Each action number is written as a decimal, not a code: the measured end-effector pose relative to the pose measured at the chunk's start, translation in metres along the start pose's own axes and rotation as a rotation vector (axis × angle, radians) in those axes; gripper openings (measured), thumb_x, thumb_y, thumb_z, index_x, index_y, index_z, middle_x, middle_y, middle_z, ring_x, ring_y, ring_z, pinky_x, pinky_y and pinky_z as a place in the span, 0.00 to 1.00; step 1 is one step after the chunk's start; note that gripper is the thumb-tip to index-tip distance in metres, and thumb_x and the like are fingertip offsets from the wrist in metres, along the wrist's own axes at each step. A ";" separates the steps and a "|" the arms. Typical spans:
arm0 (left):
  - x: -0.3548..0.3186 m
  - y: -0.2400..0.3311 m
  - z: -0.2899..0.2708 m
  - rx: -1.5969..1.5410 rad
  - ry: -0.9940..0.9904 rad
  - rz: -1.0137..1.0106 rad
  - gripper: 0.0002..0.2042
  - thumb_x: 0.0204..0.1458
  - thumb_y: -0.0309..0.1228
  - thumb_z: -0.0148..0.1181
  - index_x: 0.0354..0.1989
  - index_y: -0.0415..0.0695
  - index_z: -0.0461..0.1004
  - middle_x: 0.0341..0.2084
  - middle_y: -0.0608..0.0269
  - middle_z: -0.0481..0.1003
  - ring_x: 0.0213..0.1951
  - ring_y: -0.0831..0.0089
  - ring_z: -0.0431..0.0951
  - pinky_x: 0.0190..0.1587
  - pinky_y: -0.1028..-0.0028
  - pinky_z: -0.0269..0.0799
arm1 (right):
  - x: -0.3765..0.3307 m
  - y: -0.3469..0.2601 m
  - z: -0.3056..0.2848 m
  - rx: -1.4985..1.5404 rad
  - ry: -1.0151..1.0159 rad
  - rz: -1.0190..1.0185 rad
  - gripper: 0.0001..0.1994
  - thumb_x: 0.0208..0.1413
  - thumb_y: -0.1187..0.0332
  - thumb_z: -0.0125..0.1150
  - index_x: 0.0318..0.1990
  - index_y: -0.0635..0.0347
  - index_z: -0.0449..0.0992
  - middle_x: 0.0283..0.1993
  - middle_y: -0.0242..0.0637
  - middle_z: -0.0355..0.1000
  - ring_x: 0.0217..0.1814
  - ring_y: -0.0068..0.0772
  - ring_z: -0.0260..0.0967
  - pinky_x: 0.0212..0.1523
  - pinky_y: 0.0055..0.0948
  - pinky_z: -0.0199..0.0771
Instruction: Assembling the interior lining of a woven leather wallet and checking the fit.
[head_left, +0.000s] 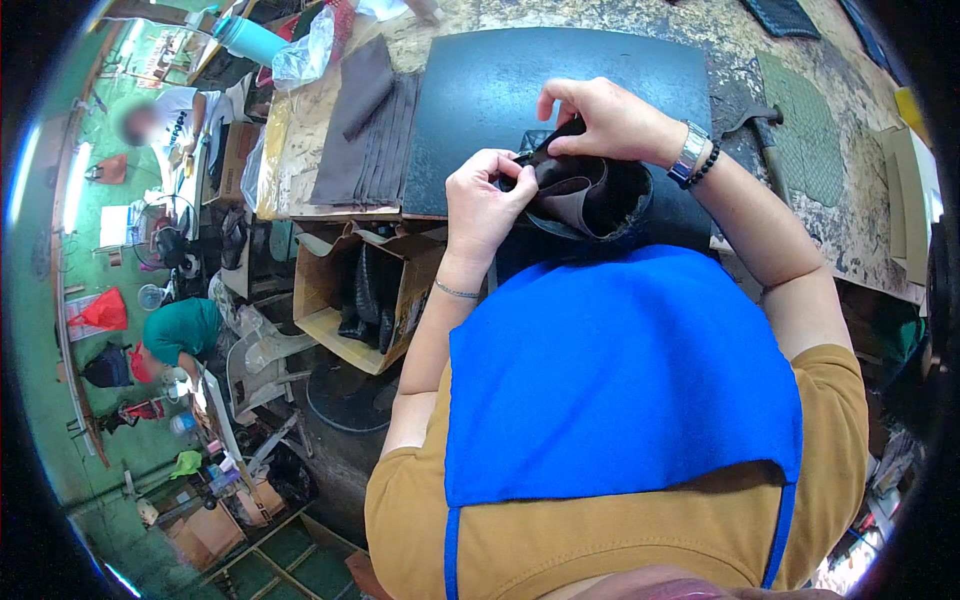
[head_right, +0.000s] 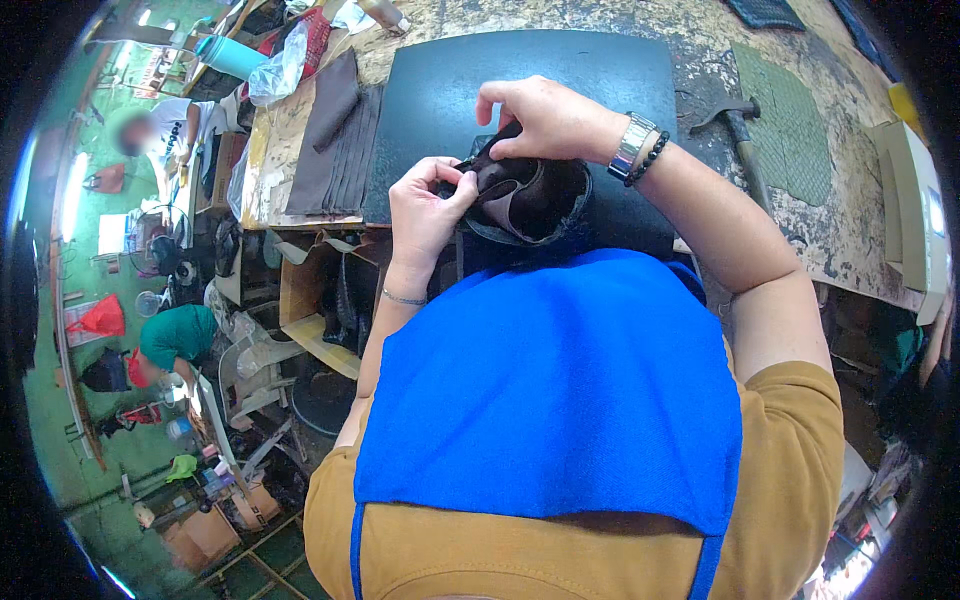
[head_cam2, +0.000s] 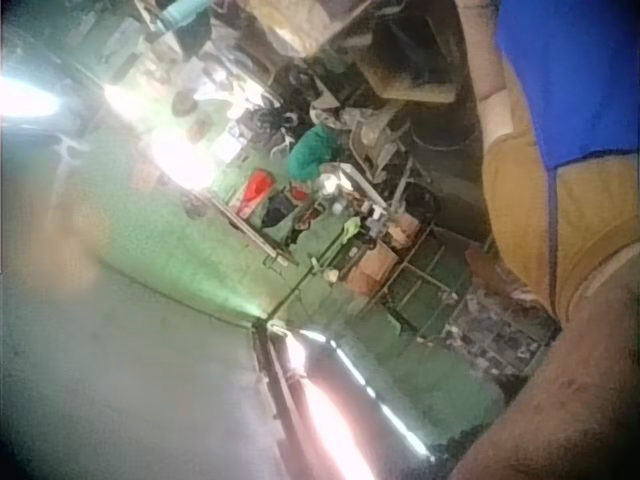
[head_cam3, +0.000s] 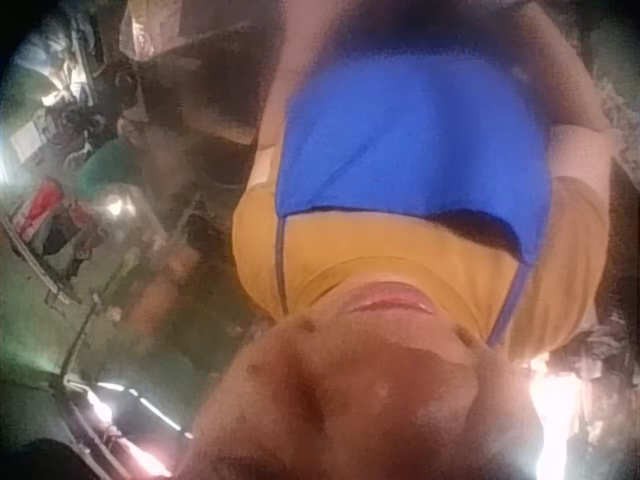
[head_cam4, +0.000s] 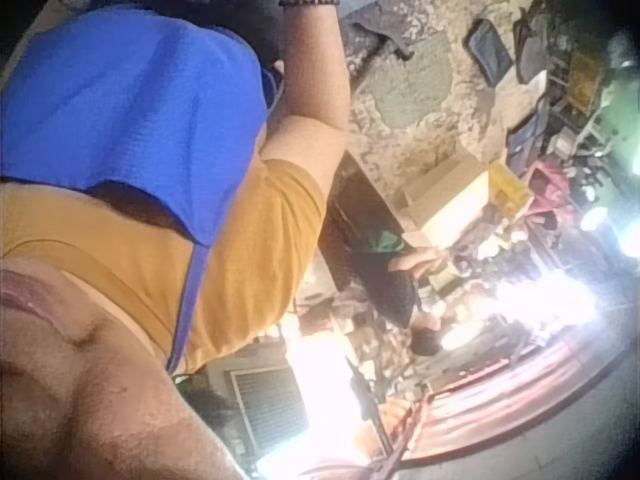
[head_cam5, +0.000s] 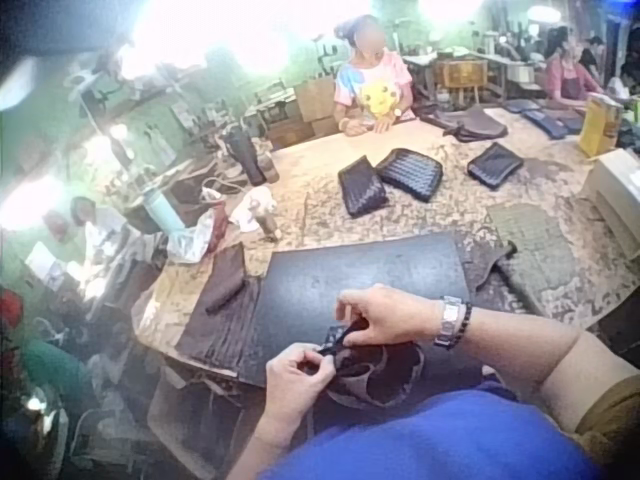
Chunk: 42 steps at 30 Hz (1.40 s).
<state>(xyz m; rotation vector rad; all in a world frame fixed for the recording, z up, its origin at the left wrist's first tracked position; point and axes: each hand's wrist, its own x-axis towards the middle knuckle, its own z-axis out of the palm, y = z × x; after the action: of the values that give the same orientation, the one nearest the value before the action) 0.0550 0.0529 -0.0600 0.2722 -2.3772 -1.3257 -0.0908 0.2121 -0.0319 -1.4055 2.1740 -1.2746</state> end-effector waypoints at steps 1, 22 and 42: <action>0.000 0.000 -0.001 0.001 0.000 0.001 0.05 0.43 0.25 0.66 0.24 0.36 0.76 0.29 0.53 0.79 0.32 0.70 0.80 0.37 0.74 0.73 | 0.001 0.002 -0.001 0.000 0.001 -0.001 0.09 0.46 0.67 0.67 0.32 0.62 0.78 0.29 0.44 0.77 0.35 0.40 0.77 0.39 0.34 0.74; 0.001 0.002 -0.001 0.043 0.067 0.052 0.05 0.41 0.24 0.65 0.21 0.36 0.76 0.26 0.54 0.80 0.30 0.68 0.81 0.35 0.73 0.75 | 0.004 0.010 -0.003 -0.016 -0.188 -0.077 0.07 0.48 0.69 0.65 0.33 0.61 0.78 0.29 0.39 0.76 0.32 0.34 0.73 0.36 0.30 0.71; 0.030 0.018 -0.002 -0.198 0.003 0.103 0.18 0.51 0.21 0.63 0.44 0.43 0.59 0.36 0.58 0.78 0.40 0.77 0.76 0.46 0.78 0.69 | 0.028 -0.007 -0.029 -0.261 -0.212 -0.293 0.09 0.48 0.68 0.63 0.34 0.62 0.73 0.30 0.45 0.74 0.33 0.47 0.73 0.35 0.39 0.72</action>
<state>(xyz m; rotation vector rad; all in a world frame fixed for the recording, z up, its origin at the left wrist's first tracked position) 0.0296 0.0506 -0.0360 0.0932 -2.2045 -1.4954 -0.1180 0.2031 -0.0033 -1.9243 2.1032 -0.8938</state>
